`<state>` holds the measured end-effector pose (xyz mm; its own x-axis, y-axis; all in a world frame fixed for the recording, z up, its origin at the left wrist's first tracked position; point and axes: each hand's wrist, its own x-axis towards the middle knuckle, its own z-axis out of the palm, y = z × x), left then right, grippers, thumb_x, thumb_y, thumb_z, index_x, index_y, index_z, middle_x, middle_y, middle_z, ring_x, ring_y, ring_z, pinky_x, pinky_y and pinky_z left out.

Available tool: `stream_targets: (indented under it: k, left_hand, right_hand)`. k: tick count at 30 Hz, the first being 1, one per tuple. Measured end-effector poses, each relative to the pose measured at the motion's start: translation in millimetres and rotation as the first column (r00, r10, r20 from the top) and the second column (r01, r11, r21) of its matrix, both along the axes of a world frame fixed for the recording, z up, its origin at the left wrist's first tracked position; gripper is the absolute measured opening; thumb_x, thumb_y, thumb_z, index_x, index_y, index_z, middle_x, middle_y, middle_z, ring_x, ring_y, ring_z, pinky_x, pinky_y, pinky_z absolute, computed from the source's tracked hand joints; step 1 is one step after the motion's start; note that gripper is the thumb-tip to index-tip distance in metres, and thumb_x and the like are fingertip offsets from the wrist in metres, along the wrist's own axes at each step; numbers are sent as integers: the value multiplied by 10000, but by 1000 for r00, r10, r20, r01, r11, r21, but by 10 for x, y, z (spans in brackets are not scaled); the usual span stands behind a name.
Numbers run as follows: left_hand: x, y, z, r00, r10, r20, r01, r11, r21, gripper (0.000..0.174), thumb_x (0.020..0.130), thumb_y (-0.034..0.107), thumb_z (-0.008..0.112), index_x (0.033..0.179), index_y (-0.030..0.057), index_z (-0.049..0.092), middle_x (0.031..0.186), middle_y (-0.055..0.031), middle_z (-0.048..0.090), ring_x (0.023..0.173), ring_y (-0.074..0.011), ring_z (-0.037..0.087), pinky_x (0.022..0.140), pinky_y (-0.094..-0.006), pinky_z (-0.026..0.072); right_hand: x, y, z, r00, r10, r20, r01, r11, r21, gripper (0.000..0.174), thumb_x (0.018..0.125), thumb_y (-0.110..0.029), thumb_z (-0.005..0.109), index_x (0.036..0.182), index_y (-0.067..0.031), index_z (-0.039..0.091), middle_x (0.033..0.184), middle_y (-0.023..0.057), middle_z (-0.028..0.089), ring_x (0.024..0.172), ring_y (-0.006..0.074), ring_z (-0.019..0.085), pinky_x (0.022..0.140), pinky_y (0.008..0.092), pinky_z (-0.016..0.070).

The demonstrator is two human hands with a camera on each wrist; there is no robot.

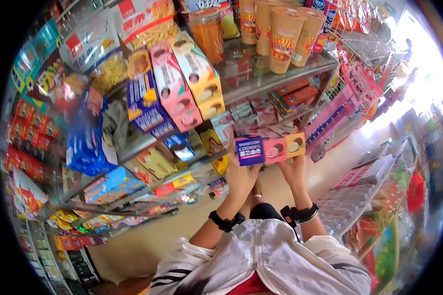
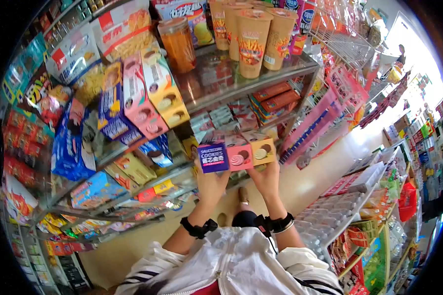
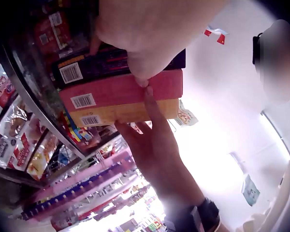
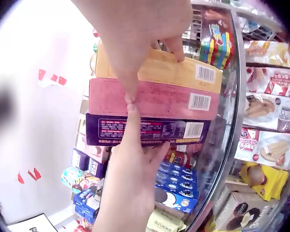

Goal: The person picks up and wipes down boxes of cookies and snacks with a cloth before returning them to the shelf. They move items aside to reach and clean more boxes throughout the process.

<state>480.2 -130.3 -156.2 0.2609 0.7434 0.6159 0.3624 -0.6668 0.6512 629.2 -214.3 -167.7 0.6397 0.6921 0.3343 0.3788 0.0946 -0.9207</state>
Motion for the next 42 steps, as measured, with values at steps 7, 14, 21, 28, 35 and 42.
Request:
stream_targets:
  k: [7,14,21,28,35,42]
  left_hand:
    - [17,542,-165,994,74,-76,-94,943,-321,583,821,314,743,1216,-42,503,1126,-241,546,975,-430,583,806,-473,477]
    - [185,674,-125,962,167,-215,-213,954,-210,479,882,332,676,1077,-77,518,970,-257,574,853,-437,601,717,-490,481]
    - [242,1155,-184,916,177,-359,-258,947,-190,449,885,338,672,921,-91,543,782,-252,601,702,-445,601,613,-475,472]
    - [696,1687,-131,843,290,-453,-454,835,-310,820,782,527,721,1261,-59,406,1052,-291,607,917,-449,626,750,-491,510]
    - [628,1872,-308,896,298,-329,-383,894,-233,828,691,530,797,1232,12,445,937,-145,630,839,-352,640,751,-427,520]
    - [743,1921,-425,949,140,-281,-277,796,-538,852,630,564,823,1177,-9,509,1030,-186,664,868,-366,669,761,-440,529]
  right_hand:
    - [114,833,276,992,127,24,-120,973,-197,824,708,-225,851,1389,-21,436,1197,166,636,1104,285,639,891,374,509]
    - [482,1243,268,962,214,168,-145,925,-350,935,703,-461,823,1395,12,408,1073,227,632,857,347,660,720,396,526]
    - [722,1666,-208,905,230,358,-175,968,-181,613,793,-369,753,1201,26,521,906,198,642,808,384,626,654,441,498]
    - [979,2171,-18,971,229,66,-214,960,-182,674,739,-225,815,1278,-1,477,985,127,653,824,233,653,774,358,521]
    - [941,2193,44,897,429,-111,-434,900,-33,816,734,-402,805,1322,29,439,1171,217,602,1105,293,583,991,427,413]
    - [1052,2378,-913,951,311,9,-303,934,-188,1023,635,-291,890,1401,-7,276,1262,200,484,1167,290,494,1003,395,407]
